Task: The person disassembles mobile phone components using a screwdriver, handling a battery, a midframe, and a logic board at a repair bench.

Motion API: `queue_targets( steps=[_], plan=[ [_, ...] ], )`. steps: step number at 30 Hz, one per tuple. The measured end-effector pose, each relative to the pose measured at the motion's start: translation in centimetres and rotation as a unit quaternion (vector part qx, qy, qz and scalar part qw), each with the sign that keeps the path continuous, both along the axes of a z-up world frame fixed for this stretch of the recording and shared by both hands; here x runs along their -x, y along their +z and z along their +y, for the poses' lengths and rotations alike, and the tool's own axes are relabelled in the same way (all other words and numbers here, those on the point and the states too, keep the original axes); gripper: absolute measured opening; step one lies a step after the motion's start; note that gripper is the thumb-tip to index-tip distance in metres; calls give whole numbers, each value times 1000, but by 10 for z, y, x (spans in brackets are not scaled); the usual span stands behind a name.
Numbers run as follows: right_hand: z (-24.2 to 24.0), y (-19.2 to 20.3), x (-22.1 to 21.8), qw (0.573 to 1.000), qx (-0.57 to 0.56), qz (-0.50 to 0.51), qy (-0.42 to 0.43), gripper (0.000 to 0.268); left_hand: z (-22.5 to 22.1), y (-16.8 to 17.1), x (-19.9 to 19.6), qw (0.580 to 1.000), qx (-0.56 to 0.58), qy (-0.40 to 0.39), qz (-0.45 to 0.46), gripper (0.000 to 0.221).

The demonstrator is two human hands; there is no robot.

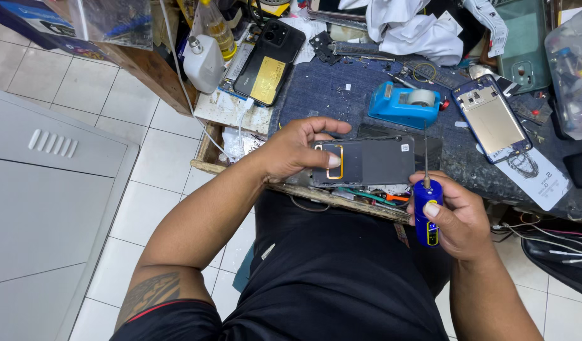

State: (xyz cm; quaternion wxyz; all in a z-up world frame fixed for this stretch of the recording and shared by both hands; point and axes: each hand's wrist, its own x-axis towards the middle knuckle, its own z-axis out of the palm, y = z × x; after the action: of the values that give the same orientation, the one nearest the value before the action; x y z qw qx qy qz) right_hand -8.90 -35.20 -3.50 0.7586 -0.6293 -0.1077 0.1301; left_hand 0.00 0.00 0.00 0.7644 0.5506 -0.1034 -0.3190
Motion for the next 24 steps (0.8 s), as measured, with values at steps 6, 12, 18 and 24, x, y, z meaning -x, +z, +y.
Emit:
queue_targets(
  steps=[6,12,18,24],
  plan=[
    [15,9,1,998,33,-30,-36,50,-13,-1,5,993,-70,-8,-93,67],
    [22,20,4,996,73,-36,-20,48,-16,0,2,992,-98,2,-80,57],
    [13,61,6,820,568,-53,49,59,-9,14,2,971,-172,32,-160,55],
    [9,76,3,746,608,-268,52,58,-6,23,1,976,-148,5,-159,58]
  ],
)
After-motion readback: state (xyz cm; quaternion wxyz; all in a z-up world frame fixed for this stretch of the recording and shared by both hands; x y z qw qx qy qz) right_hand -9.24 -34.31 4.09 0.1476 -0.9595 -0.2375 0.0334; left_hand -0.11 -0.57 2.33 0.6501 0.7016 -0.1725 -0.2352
